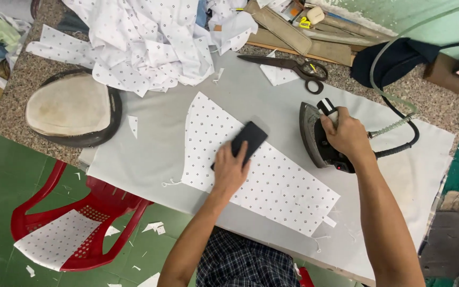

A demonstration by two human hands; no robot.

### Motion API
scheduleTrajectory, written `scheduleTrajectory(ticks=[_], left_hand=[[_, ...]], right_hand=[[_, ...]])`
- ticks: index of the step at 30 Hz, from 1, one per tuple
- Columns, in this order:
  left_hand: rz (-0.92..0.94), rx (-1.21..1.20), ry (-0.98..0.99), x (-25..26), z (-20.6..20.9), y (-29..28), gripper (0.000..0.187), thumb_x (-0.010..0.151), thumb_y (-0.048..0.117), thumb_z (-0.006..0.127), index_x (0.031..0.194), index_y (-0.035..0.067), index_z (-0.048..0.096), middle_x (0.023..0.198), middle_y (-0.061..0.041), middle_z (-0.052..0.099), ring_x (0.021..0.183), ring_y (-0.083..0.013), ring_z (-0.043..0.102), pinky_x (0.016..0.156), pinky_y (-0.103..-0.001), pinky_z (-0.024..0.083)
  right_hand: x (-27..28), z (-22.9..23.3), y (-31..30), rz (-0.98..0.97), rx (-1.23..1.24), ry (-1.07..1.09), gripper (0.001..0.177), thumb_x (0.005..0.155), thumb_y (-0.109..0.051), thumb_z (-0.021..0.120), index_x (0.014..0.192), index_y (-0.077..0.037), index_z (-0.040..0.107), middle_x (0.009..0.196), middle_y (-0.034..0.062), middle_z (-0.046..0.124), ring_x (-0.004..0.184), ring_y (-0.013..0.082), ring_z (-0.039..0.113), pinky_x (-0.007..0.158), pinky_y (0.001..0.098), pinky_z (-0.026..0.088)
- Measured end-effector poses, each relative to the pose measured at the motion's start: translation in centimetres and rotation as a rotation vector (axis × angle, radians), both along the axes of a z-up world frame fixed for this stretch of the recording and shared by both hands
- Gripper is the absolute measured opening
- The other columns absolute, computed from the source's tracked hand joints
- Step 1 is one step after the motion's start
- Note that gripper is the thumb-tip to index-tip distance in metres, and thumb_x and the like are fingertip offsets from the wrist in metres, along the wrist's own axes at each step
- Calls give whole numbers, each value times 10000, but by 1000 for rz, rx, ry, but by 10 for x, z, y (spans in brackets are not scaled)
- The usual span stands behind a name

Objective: The person irons a piece of white patterned fabric on a table using a steam iron and a black rectangular pressing block. They then use scissors to trim the edges of the fabric and iron a smaller cut piece.

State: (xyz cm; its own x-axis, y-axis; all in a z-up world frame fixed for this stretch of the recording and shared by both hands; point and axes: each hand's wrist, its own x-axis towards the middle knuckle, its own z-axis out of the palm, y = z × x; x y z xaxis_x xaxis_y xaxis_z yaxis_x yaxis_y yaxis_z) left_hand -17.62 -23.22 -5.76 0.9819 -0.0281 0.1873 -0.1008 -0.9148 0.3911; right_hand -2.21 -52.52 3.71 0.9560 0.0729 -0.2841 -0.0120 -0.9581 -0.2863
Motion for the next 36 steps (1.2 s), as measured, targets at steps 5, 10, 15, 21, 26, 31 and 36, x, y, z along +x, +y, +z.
scheduleTrajectory(ticks=[5, 10, 15, 21, 26, 31, 36], left_hand=[[179, 142, -113, -41, -3, 60, 510, 883, 342, 709, 1340, 124, 642, 1161, -271, 549, 1054, -405, 560, 886, -485, 478], [226, 221, -185, -66, 0, 90, 499, 894, 391, 713, 1328, 152, 657, 1152, -220, 550, 1028, -335, 535, 871, -434, 469], [293, 30, -229, -67, -25, 102, 296, 1068, 310, 522, 1232, 219, 751, 1124, -128, 578, 1053, -266, 547, 921, -378, 456], [280, 23, -206, -68, -30, 104, 258, 1032, 267, 628, 1263, 231, 737, 1118, -134, 572, 1023, -279, 538, 878, -388, 451], [251, 70, -242, -69, -15, 100, 294, 1000, 352, 681, 1253, 214, 737, 1117, -132, 563, 1019, -268, 525, 844, -377, 444], [205, 97, -291, -69, -10, 100, 605, 820, 581, 814, 1272, 193, 711, 1117, -140, 555, 1012, -277, 517, 823, -396, 435], [13, 83, -11, -69, -9, 102, 669, 835, 396, 839, 1418, 161, 611, 1211, -195, 551, 1155, -321, 515, 980, -437, 414]], right_hand=[[-5, 16, 22, -29, -82, 64, 570, 1044, -481, 523, 1338, 6, 559, 1027, 302, 723, 928, 442, 732, 754, 530, 615], [-50, 59, 81, 142, -148, 150, 563, 1030, -528, 486, 1279, -27, 546, 978, 305, 731, 911, 459, 742, 791, 529, 607], [-127, 93, 141, 490, 49, 81, 449, 999, -454, 549, 1184, -44, 557, 900, 287, 717, 800, 458, 747, 681, 529, 616], [-210, 9, 156, 634, 38, -120, 438, 982, -457, 572, 1122, -42, 559, 725, 193, 666, 609, 354, 728, 547, 424, 598], [-239, 13, 141, 523, 9, -58, 461, 983, -503, 555, 1058, -49, 566, 738, 197, 670, 647, 370, 735, 580, 458, 603], [-252, 16, 102, 396, -15, 71, 515, 976, -567, 498, 1012, -54, 536, 773, 221, 692, 731, 428, 737, 658, 539, 594], [-270, 18, 56, 355, -75, 119, 441, 989, -514, 494, 1024, -77, 538, 764, 181, 714, 741, 369, 756, 673, 476, 604]])
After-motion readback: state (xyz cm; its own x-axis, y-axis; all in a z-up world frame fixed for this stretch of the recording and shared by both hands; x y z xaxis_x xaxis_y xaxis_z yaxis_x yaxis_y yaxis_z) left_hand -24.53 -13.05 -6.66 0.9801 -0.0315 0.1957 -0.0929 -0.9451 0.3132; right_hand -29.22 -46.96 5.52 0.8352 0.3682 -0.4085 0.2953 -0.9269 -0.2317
